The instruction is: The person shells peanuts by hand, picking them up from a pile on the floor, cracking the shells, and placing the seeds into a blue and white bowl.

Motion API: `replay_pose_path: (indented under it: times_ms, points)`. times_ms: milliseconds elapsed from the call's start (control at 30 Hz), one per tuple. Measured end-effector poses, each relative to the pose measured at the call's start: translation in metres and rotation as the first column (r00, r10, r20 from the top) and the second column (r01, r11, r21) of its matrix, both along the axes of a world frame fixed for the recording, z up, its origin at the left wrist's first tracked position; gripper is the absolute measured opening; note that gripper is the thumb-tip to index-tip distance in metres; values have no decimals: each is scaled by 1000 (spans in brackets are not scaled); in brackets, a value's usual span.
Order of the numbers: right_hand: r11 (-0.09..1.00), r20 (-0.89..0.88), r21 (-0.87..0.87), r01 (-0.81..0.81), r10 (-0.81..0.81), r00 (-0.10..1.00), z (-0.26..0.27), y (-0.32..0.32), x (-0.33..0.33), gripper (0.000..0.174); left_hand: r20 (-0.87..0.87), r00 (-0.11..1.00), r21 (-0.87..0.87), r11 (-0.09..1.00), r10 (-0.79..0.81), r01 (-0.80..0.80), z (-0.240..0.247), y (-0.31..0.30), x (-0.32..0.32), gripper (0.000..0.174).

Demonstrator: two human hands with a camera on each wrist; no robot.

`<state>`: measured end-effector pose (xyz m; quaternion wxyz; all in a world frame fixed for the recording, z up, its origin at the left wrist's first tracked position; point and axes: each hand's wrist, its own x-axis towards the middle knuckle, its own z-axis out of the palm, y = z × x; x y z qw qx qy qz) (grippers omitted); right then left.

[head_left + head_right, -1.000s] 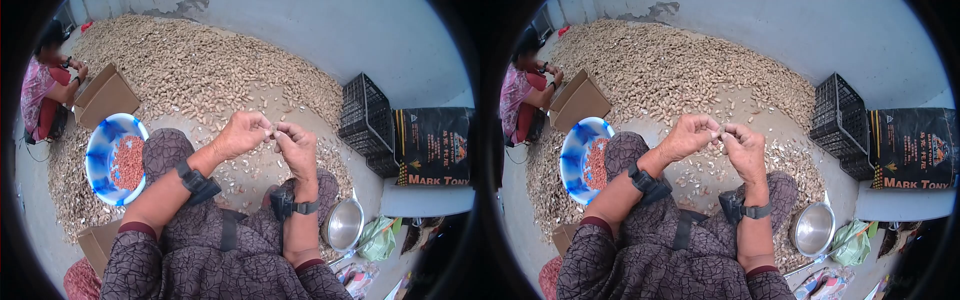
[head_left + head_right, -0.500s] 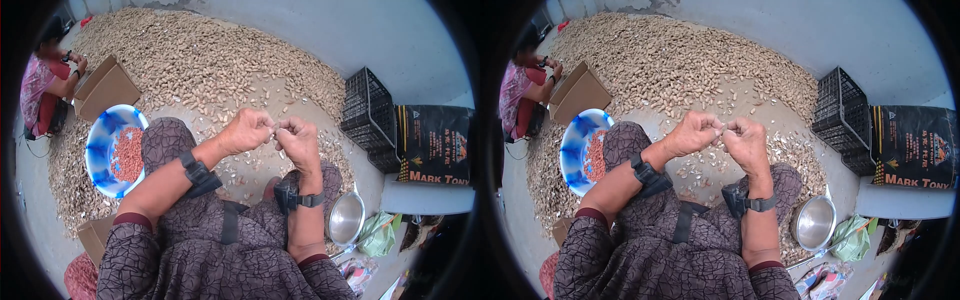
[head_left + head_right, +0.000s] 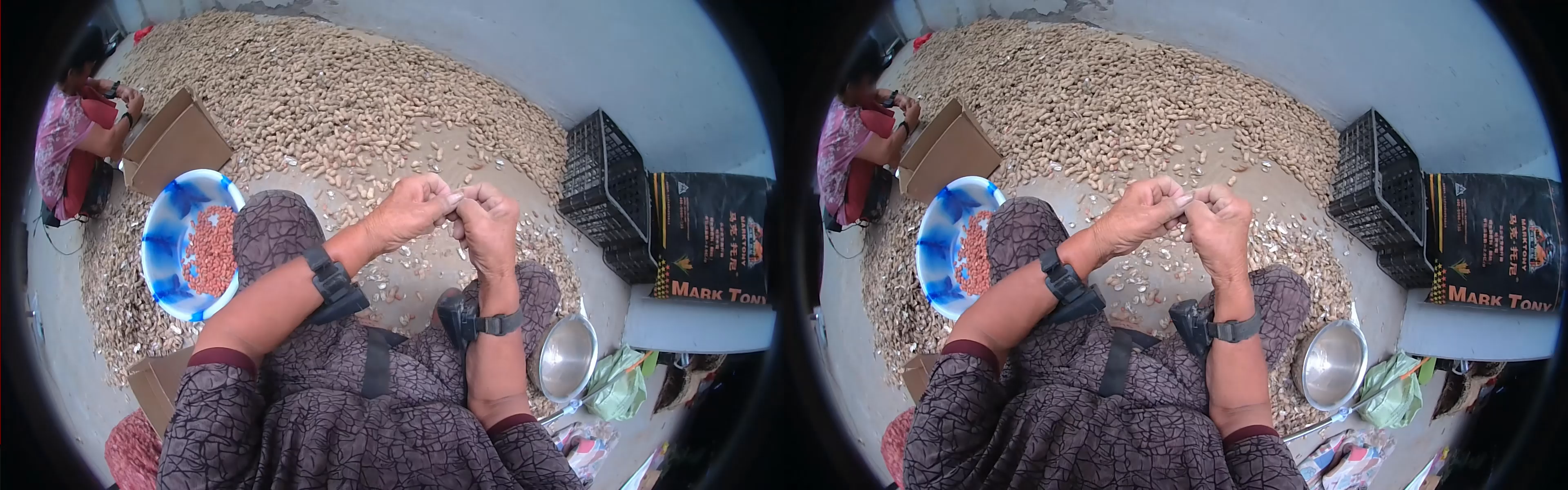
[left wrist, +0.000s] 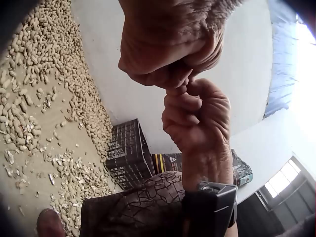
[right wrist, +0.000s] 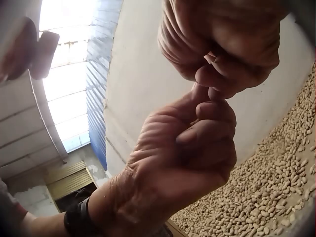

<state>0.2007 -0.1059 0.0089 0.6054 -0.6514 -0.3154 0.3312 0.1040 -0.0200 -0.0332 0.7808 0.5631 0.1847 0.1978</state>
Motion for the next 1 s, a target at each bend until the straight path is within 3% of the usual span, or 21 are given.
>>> replay_pose_path:
  times_ms: [100, 133, 167, 200, 233, 267, 300, 333, 367, 400, 467, 567, 633, 667, 767, 900, 1000]
  points:
    - [998, 14, 49, 36, -37, 999, -5, 1, -3, 8, 32, 997, 130, 989, 64, -68, -10, 0, 5, 17]
    - [998, 15, 47, 34, -35, 999, -8, 2, -5, 8, 131, 972, 609, 758, 194, -233, -18, 3, 7, 18]
    - [995, 5, 80, 53, -54, 999, -12, 2, -8, 9, 278, 927, 892, 290, 251, -346, -25, 5, 9, 19]
    - [991, -6, 114, 72, -72, 997, -13, 3, -10, 9, 280, 926, 892, 289, 254, -348, -33, 6, 9, 19]
    - [991, -5, 114, 69, -69, 998, -12, 4, -10, 9, 206, 954, 727, 619, 218, -299, -28, 3, 7, 19]
    - [991, -62, 117, 66, -59, 996, -10, 4, -10, 10, 151, 976, 462, 862, 155, -208, -23, 0, 4, 19]
    - [991, -119, 121, 64, -50, 992, -9, 4, -10, 10, 153, 976, 463, 862, 154, -209, -17, -2, 3, 19]
    - [990, -117, 123, 65, -51, 992, -8, 3, -7, 10, 128, 982, 95, 984, 140, -153, -4, -5, 1, 18]
    - [988, -209, 138, 62, -32, 978, -7, 2, -2, 11, 112, 987, -287, 955, 117, -81, 3, -7, 0, 17]
    - [986, -297, 154, 58, -10, 955, -6, 1, 2, 12, 115, 986, -285, 955, 117, -80, 4, -7, 0, 17]
    - [987, -316, 148, 66, -16, 949, -3, -1, 6, 12, 155, 983, -404, 914, 98, -27, 6, -5, -1, 16]
    - [990, -335, 124, 59, -15, 942, 1, -4, 13, 12, 201, 977, -428, 904, 77, 17, 7, -2, -5, 17]
    - [999, -250, 33, -13, 21, 968, 6, -10, 20, 12, 212, 974, -442, 897, 79, 24, 7, -1, -6, 17]
    - [993, -108, -56, -104, 98, 989, 8, -13, 26, 14, 223, 972, -457, 889, 79, 33, 6, -1, -7, 16]
    - [987, 33, -130, -99, 104, 994, 14, -16, 23, 17, 254, 966, -418, 906, 44, 68, 4, 1, -8, 16]
    - [993, -2, -21, -120, 120, 993, 10, -10, 11, 20, 255, 966, -440, 894, 35, 83, 6, -2, -6, 16]
    - [992, -137, 48, -119, 124, 983, 2, -5, 5, 20, 273, 960, -513, 854, 66, 87, 9, -3, -5, 16]
